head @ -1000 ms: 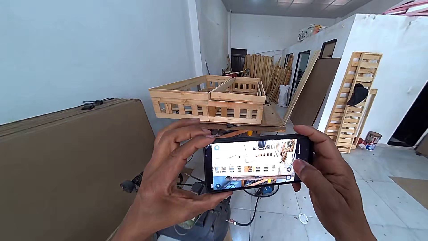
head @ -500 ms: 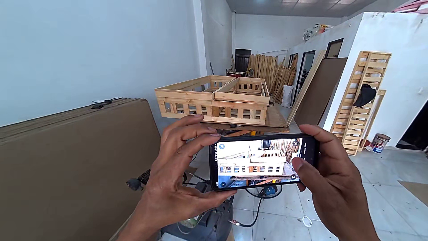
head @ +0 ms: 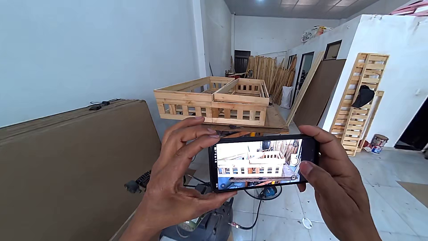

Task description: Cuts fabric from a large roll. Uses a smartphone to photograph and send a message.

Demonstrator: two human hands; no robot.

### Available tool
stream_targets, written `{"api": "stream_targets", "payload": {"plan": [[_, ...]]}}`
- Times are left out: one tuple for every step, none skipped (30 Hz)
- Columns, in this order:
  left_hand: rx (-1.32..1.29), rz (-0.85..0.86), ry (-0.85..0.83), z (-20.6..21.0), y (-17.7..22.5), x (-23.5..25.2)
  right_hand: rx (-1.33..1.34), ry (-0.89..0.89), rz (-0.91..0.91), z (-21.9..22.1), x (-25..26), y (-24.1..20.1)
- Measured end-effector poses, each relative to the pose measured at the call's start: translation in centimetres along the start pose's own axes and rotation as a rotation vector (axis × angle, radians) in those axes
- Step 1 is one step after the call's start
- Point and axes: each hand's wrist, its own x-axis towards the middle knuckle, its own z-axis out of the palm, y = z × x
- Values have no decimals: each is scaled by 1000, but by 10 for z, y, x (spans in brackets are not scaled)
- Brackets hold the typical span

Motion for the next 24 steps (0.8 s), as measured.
{"api": "stream_targets", "payload": {"plan": [[1, 0, 2, 0, 0, 0, -4, -2, -3, 0, 0, 0], [3, -1, 2, 0, -1, -1, -4, -5, -6, 1, 1, 0], [4, -1, 4, -1, -2, -1, -4, -7, -8, 1, 1, 0], [1, 1, 8, -1, -2, -2, -4, -9, -9, 2, 1, 0], [0, 0, 10, -2, -3, -2, -4, -11, -11, 2, 2, 0], [-1, 0, 11, -2, -4, -2, -2, -15, -13, 3, 2, 0], [-1, -2, 10, -3, -4, -2, -3, -18, -17, 4, 3, 0], [0, -3, 11, -3, -5, -2, -2, -21, -21, 4, 3, 0], [1, -5, 12, -4, -5, -3, -2, -23, -28, 5, 4, 1], [-3, -6, 11, -5, -6, -3, -1, -25, -31, 6, 4, 1], [-7, -6, 11, -5, -6, -3, 2, -27, -33, 7, 5, 1], [-14, -3, 8, -6, -8, -3, 3, -28, -34, 7, 5, 2], [-31, 3, 6, -6, -9, -4, 7, -30, -35, 8, 5, 2], [-49, 8, 1, -6, -11, -4, 9, -32, -35, 9, 6, 2], [-65, 12, -6, -6, -12, -4, 10, -34, -34, 9, 6, 3], [-81, 11, -13, -6, -14, -5, 13, -36, -33, 10, 6, 3], [-101, 8, -21, -6, -16, -5, 15, -35, -32, 11, 6, 4], [-128, 2, -26, -6, -17, -6, 19, -33, -29, 11, 6, 5], [-159, -5, -31, -5, -20, -8, 23, -33, -25, 12, 6, 5], [-186, -12, -33, -4, -21, -9, 25, -33, -19, 13, 6, 6], [-212, -23, -33, -3, -23, -10, 27, -30, -8, 14, 6, 6], [-237, -35, -33, -1, -24, -12, 23, -26, 8, 14, 6, 6], [-261, -42, -31, 0, -26, -14, 15, -23, 22, 14, 6, 6], [-284, -47, -28, 2, -27, -15, 10, -23, 33, 14, 6, 6]]}}
